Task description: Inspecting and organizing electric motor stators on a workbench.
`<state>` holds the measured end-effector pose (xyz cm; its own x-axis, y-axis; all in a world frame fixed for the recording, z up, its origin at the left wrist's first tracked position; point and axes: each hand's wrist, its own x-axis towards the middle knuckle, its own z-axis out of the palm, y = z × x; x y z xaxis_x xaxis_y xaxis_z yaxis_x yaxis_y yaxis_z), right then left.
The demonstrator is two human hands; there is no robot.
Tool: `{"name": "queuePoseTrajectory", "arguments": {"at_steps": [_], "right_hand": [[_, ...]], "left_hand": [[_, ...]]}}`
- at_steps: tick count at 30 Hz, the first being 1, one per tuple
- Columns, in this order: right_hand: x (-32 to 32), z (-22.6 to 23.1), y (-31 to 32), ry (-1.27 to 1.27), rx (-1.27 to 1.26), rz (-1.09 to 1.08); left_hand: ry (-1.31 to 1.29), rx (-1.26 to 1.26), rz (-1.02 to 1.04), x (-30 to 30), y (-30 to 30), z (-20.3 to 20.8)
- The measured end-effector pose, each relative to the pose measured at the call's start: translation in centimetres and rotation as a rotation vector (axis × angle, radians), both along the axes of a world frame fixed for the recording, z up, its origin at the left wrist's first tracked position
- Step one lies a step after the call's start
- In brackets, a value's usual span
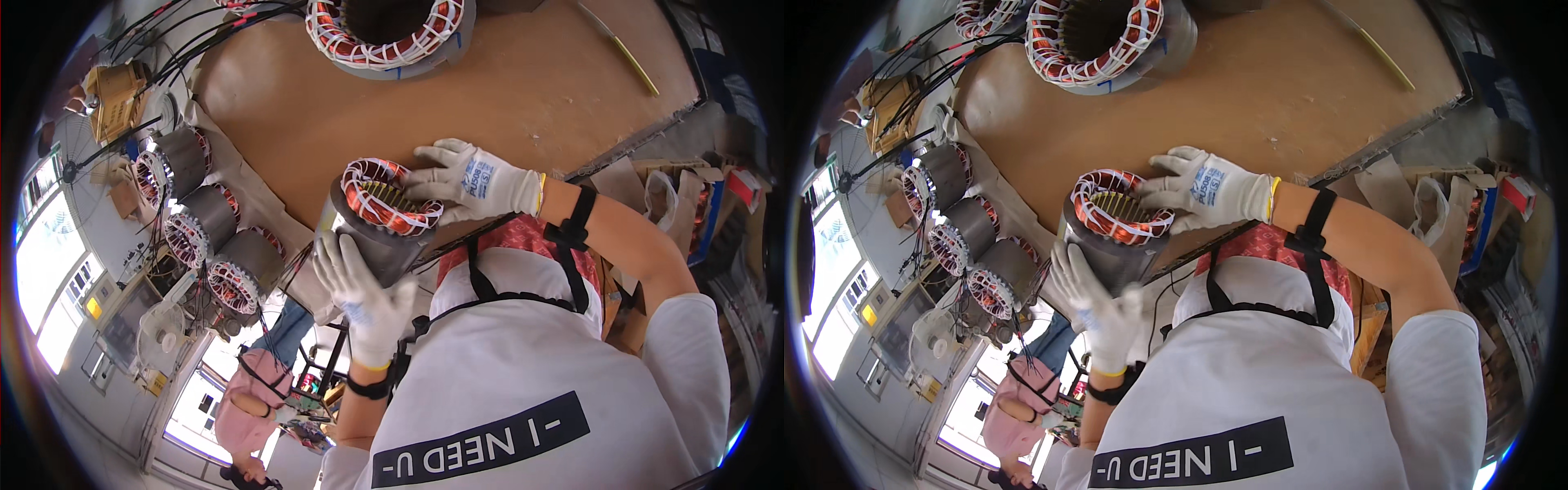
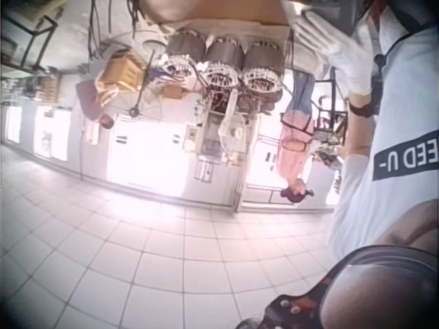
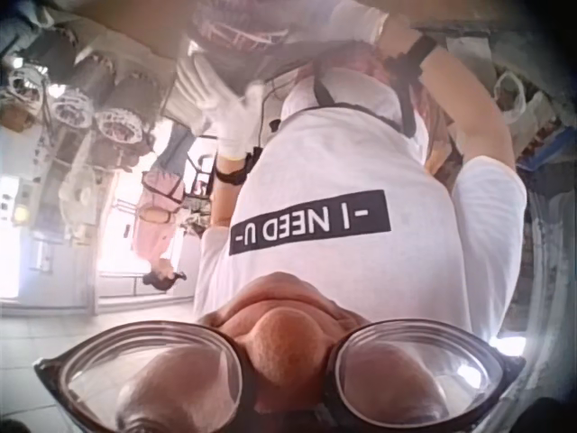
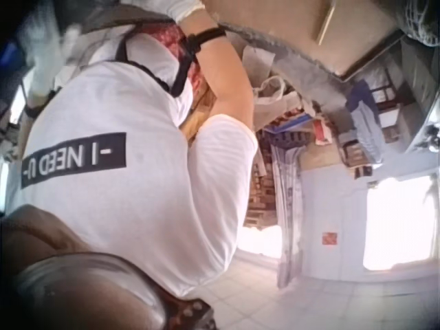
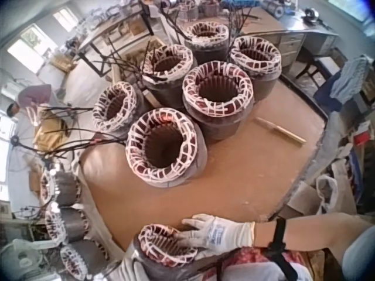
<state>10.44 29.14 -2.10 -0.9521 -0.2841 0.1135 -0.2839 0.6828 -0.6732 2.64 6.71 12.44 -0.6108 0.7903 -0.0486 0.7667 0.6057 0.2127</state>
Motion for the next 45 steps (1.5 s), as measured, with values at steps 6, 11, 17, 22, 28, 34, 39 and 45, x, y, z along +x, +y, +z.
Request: {"name": "queuePoseTrajectory", "arguments": {"at_steps": [6, 11, 17, 22, 28, 34, 39, 45], "right_hand": [[0.7, -0.2, 3.2, -0.087, 0.200, -0.298], [1.1, -0.4, 4.5, -0.005, 0.274, -0.440], [0.8, 0.2, 4.7, -0.006, 0.248, -0.449], [0.6, 0.3, 5.0, -0.009, 0.248, -0.468], [0.4, 1.0, 4.7, -0.052, 0.242, -0.459], [0.2, 0.6, 4.2, -0.046, 0.312, -0.421], [0.4, 1.0, 4.2, -0.100, 0.389, -0.431], [0.3, 0.5, 3.7, -0.067, 0.468, -0.396]], "left_hand": [[0.110, 0.109, 0.081, -5.8, -0.5, -2.6], [0.218, 0.072, 0.015, -7.0, 0.7, -1.8], [0.219, 0.250, 0.013, -13.4, 1.2, -3.1], [0.368, 0.231, -0.005, -15.0, 0.5, -2.5], [0.358, 0.168, 0.078, -18.4, 1.8, -4.0], [0.195, 0.225, 0.113, -26.0, 0.8, -4.0], [0.403, 0.686, 0.576, -22.6, 1.8, -3.4], [-0.207, 1.099, 0.925, -16.5, -0.8, -7.9]]}}
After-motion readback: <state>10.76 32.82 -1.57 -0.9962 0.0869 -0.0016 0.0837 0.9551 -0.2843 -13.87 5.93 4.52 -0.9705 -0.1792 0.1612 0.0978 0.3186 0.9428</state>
